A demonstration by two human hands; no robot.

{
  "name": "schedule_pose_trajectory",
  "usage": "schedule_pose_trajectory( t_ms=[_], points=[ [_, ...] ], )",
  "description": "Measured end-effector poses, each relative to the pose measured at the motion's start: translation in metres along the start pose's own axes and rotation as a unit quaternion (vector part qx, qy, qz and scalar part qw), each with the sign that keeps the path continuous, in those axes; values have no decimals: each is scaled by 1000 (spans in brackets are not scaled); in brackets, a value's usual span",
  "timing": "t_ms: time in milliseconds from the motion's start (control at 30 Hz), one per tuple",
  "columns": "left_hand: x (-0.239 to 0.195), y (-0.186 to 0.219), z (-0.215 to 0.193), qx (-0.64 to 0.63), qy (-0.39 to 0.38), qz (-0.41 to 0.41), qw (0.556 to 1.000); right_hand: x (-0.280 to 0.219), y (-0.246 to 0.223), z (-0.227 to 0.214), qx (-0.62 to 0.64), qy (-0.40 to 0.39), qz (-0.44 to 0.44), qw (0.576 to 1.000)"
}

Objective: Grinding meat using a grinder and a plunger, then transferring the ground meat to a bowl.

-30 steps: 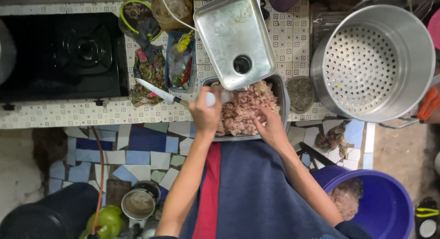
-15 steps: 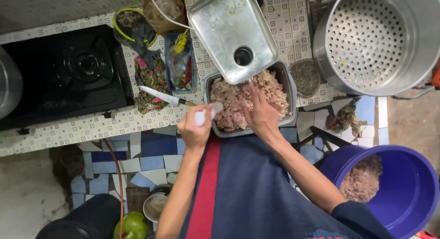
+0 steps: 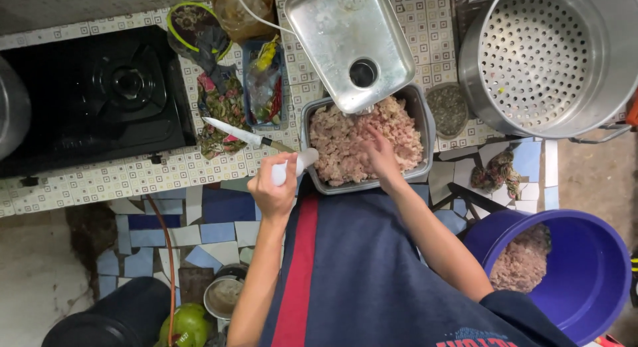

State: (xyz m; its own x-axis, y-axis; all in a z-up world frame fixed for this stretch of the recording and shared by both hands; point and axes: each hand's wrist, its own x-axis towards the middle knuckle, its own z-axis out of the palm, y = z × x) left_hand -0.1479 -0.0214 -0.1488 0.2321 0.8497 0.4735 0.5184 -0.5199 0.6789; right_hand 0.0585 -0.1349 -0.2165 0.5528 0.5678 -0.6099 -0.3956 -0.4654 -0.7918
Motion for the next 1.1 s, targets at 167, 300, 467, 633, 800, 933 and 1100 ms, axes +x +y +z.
schedule_pose_trajectory(
  t_ms=[167,300,467,633,800,933,1100],
  points=[
    [6,-1,-4,-16,2,14,1000,-20,-54,16,235,-154,118,952],
    [6,-2,-8,-27,6,18,999,-18,-36,-1,262,-90,162,947],
    [2,-6,-10,-22,2,7,1000,-59,-62,18,-259,-14,-46,965],
    [4,-8,-8,-25,-14,32,999,-7,22,23,-187,-45,-279,941],
    [6,-11,-5,-32,-15,33,999,-35,-23,22,-188,-29,-194,962],
    [8,-7,-5,-37,-19,33,999,-25,-13,23,-181,-42,-176,967],
    [3,-8,-4,-24,-13,30,999,-50,-39,7,-390,-25,-233,890]
  ],
)
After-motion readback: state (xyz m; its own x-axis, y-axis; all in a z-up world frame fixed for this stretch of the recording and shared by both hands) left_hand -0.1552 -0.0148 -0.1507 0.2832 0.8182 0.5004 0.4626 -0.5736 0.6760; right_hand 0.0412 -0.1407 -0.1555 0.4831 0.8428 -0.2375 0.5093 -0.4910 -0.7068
